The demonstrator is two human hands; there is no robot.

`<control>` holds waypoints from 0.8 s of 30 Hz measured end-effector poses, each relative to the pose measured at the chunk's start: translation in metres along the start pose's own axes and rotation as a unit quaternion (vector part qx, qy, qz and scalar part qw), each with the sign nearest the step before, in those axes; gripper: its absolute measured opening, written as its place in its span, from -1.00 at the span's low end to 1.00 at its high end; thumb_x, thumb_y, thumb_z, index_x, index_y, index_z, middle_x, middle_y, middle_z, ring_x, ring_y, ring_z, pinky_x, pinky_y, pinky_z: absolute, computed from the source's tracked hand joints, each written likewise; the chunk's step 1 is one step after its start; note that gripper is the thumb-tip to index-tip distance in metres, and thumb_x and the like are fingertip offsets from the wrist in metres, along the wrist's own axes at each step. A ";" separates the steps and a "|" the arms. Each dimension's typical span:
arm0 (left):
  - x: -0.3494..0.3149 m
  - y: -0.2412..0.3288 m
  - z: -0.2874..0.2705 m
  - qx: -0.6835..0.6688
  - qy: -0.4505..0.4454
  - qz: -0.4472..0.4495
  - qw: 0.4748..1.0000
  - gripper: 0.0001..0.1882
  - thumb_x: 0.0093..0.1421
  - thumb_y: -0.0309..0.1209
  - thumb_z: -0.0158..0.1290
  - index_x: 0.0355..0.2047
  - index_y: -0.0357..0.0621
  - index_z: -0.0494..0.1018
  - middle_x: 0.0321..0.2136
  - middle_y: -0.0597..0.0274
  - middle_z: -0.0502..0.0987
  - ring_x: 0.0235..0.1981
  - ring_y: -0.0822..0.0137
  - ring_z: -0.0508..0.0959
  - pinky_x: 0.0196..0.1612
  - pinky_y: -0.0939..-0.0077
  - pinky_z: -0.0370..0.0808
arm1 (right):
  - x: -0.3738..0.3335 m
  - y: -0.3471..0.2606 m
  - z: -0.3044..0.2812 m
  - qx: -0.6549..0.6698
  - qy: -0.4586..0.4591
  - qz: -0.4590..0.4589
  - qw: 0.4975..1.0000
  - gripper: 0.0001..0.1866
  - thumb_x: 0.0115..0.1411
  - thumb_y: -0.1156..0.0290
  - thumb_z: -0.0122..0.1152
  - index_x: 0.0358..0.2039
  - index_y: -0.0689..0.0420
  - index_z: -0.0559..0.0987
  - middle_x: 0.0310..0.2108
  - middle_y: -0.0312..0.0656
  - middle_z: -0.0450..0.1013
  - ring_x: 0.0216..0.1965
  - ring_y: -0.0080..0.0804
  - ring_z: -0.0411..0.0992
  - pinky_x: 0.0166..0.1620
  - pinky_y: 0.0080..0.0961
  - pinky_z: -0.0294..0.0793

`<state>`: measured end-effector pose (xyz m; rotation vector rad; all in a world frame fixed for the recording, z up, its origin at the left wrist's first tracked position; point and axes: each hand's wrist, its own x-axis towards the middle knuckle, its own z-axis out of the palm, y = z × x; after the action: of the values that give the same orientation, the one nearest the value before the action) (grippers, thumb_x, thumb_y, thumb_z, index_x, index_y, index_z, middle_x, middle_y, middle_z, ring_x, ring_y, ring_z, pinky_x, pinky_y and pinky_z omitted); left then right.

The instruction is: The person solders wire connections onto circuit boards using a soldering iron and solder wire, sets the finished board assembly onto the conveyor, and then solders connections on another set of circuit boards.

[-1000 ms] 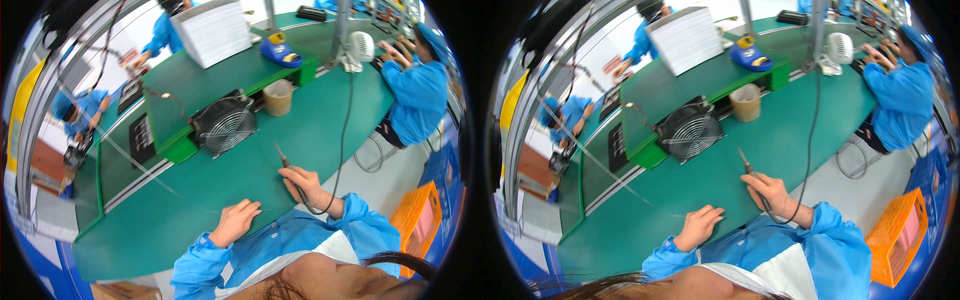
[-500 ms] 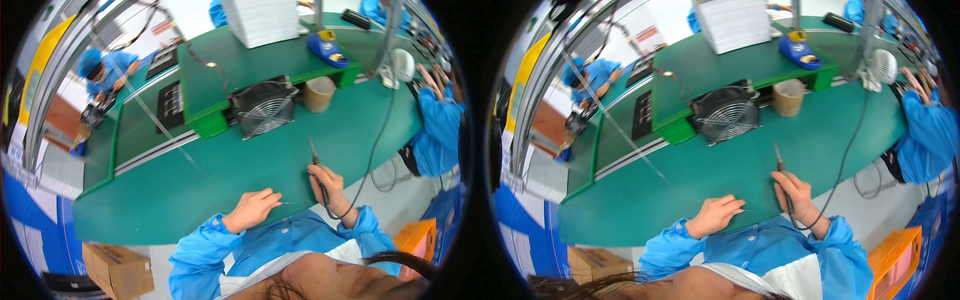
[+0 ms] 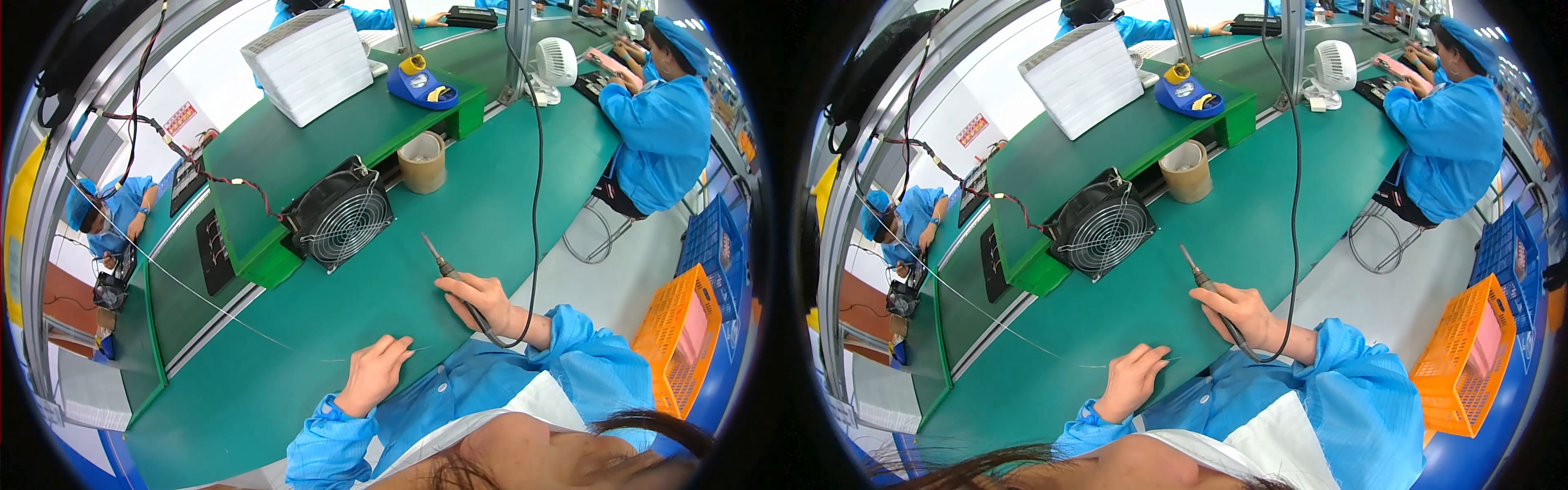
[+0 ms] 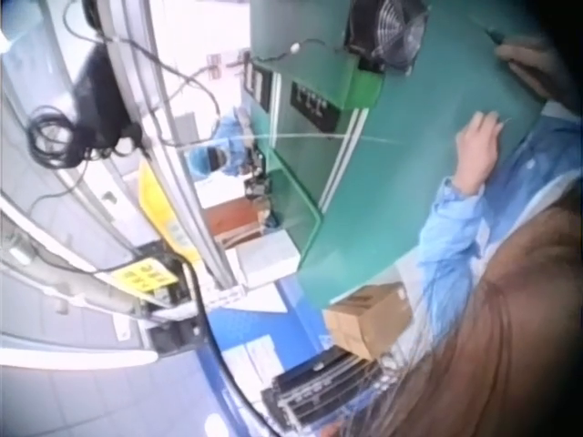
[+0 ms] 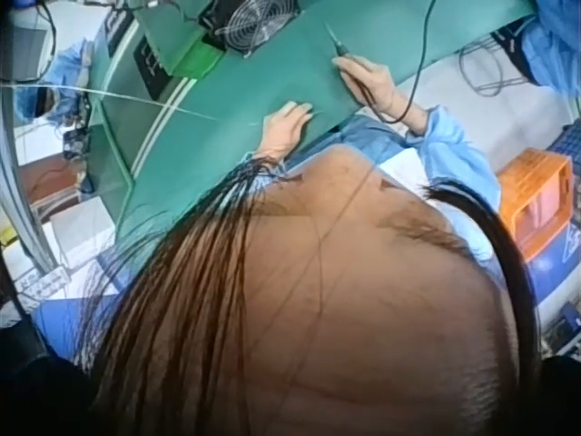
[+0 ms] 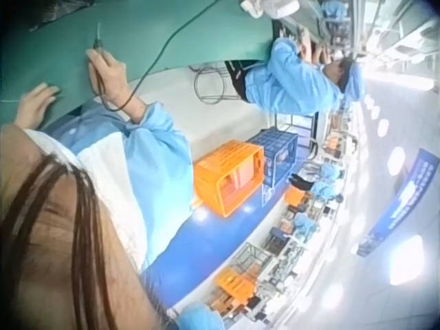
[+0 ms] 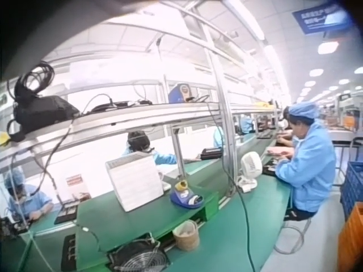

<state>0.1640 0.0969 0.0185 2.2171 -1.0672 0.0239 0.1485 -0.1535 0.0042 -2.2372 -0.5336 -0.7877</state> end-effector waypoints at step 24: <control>0.000 0.003 -0.001 -0.002 0.015 -0.007 1.000 -0.81 0.09 -0.49 0.14 -0.25 -0.13 0.52 -0.50 0.13 0.44 -0.56 0.09 0.49 -0.49 0.33 0.45 | 0.003 -0.001 -0.001 0.014 0.003 -0.007 1.000 -0.65 0.06 0.62 0.18 -0.09 0.19 0.50 -0.43 -0.13 0.45 -0.57 -0.27 0.45 -0.56 -0.43 0.44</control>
<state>0.1618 0.0963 0.0210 2.2133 -1.0355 0.0478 0.1499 -0.1531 0.0072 -2.2069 -0.5544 -0.7874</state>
